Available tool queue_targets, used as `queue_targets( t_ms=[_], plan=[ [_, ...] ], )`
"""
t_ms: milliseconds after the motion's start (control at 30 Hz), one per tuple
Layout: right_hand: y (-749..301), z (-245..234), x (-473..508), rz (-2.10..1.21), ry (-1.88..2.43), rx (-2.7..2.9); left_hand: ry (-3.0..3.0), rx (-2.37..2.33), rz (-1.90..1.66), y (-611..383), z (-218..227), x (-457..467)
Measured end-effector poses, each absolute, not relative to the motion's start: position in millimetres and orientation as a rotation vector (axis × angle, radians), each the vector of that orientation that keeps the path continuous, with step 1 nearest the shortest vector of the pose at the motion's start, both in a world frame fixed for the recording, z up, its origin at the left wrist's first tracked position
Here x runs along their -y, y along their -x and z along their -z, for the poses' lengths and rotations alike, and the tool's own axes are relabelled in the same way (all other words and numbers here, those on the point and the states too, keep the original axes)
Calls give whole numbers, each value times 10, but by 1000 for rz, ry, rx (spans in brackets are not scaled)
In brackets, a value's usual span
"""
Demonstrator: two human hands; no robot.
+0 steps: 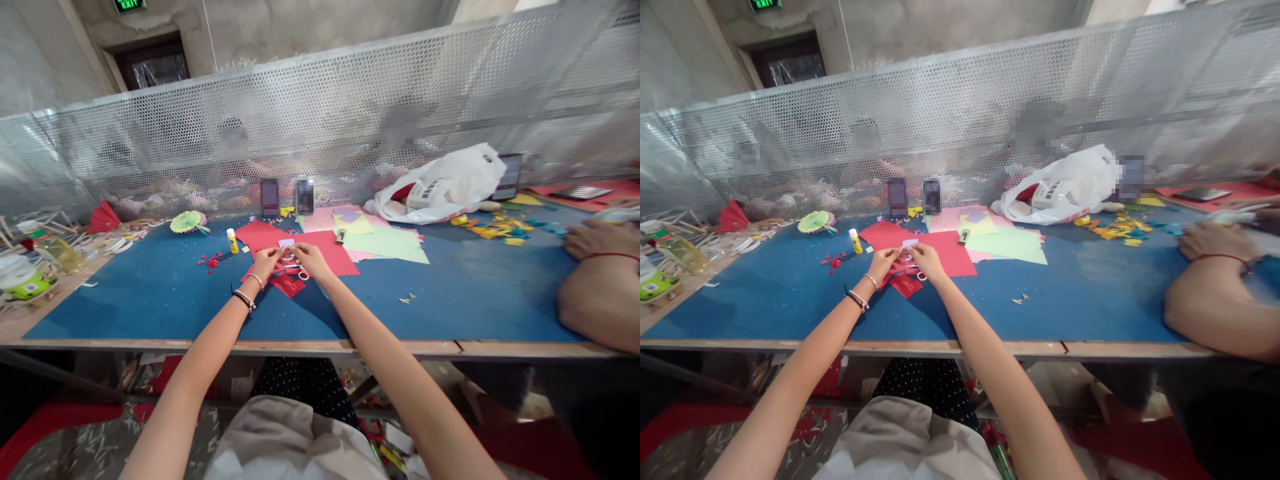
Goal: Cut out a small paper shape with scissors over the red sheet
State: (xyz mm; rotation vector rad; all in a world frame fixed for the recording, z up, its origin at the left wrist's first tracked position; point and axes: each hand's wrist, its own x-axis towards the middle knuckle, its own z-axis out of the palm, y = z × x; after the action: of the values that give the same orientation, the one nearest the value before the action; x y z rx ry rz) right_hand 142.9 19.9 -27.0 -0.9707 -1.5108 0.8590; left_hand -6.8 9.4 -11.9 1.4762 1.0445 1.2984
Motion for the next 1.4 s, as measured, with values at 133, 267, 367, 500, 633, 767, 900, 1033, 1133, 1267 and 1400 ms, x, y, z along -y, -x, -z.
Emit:
queue_targets(
  t_ms=[133,267,367,500,633,767,900,1033,1133,1267,1400],
  plan=[
    [-1415,249,-167,-889,939,1519,-1471,-1046,-1312,69,74,-51],
    [-1394,238,-148,-895,958,1512,-1510,-1099,-1326,79,32,-20],
    [-1389,211,-125,-834,972,1497,-1587,-1138,-1338,74,20,-21],
    [-1393,144,-68,-891,910,1436,-1694,-1144,-1358,58,20,-22],
    [-1383,100,-25,-968,848,1419,-1746,-1137,-1390,61,14,-16],
    [-1382,96,-24,-888,883,1457,-1770,-1155,-1408,73,10,-24],
    [-1415,75,-24,-652,944,1430,-1819,-1193,-1404,76,52,-61],
    [-1444,41,4,-479,970,1399,-1844,-1230,-1377,73,126,-123],
    [-1441,47,15,-395,989,1462,-1821,-1247,-1389,76,149,-151],
    [-1428,75,5,-358,997,1533,-1793,-1288,-1407,84,127,-146],
    [-1423,72,10,-382,973,1547,-1760,-1274,-1407,86,123,-145]
  ],
)
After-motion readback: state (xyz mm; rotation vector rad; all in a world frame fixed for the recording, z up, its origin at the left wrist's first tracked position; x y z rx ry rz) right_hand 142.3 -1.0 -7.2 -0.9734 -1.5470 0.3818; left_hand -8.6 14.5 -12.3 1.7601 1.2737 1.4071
